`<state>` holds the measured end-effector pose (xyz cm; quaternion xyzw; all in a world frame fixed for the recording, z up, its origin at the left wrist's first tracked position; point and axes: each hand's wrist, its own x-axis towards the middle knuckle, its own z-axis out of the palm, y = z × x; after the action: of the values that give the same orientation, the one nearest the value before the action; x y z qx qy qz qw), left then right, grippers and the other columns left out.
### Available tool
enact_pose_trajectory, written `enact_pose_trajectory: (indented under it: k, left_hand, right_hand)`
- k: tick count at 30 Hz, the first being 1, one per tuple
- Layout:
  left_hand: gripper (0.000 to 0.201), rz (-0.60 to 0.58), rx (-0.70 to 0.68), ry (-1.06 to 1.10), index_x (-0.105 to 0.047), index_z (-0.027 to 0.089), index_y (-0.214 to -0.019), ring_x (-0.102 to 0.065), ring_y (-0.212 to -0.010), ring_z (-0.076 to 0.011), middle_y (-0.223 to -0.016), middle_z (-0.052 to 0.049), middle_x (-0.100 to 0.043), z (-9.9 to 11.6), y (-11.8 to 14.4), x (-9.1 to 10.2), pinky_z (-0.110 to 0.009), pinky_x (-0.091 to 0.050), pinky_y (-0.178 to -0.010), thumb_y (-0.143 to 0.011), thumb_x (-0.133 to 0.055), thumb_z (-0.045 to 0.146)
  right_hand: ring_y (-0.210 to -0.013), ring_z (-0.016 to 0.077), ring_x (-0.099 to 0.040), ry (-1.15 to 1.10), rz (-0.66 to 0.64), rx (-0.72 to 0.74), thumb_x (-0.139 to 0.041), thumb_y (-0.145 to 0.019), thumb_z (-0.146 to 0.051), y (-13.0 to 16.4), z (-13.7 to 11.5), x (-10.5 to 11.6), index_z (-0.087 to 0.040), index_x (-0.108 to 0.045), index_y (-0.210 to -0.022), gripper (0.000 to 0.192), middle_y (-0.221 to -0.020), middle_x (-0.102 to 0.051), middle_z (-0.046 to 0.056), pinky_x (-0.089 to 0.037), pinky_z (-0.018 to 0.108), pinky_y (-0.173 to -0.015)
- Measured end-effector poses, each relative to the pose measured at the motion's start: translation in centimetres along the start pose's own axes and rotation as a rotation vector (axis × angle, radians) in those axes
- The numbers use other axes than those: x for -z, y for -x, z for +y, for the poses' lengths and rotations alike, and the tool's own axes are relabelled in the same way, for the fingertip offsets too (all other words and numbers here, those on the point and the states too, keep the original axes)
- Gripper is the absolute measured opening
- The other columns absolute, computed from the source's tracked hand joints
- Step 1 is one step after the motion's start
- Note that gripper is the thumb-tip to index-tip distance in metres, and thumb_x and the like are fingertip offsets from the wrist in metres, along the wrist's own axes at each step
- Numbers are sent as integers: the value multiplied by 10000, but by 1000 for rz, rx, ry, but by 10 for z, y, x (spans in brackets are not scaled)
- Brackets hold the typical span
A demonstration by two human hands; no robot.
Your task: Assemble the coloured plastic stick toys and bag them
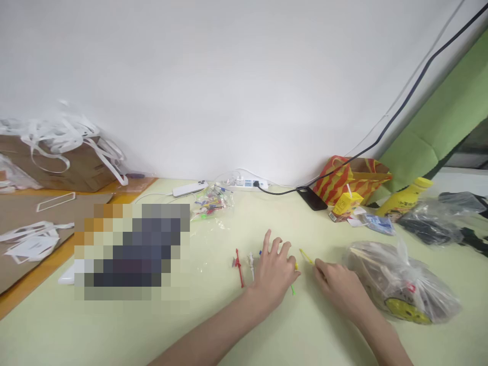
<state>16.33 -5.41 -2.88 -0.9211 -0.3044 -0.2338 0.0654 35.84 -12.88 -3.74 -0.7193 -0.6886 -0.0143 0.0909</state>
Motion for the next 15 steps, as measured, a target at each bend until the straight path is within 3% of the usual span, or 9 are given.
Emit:
enact_pose_trajectory:
  k: [4,8,11,15]
  left_hand:
    - [300,-54,-6,-38,-745,184,-874,-552,-1183,-294,-1143,-83,-656,1,2,0,-608,-220,-1222,-832,-759,481]
    - [451,0,-46,36,-675,196,-1132,-542,-1216,-309,-1253,-107,-617,-6,6,19,-627,-259,-1194,-855,-708,550]
    - [323,75,-111,137,-643,228,-1168,-558,-1213,-265,-1276,-82,-614,-30,15,44,-568,-310,-1186,-942,-627,458]
    - [188,116,-63,187,-645,219,-1143,-612,-1125,-221,-1164,-75,-666,-78,32,73,-439,-456,-1051,-991,-571,302]
  right_hand:
    - [-594,192,-603,-62,-115,-64,-429,-991,-316,13,-7,0,-230,-475,-723,285,-663,-654,17,-191,284,-521]
    - [-630,206,-617,-172,-177,-107,-470,-973,-478,13,-8,8,-231,-461,-717,355,-684,-667,20,-252,278,-539]
    - [-615,215,-621,-244,-169,-141,-490,-950,-551,14,-2,19,-235,-509,-758,370,-666,-665,19,-280,279,-542]
    - [-550,201,-582,-284,-10,-164,-444,-976,-588,10,-9,45,-235,-545,-803,406,-615,-635,12,-305,287,-554]
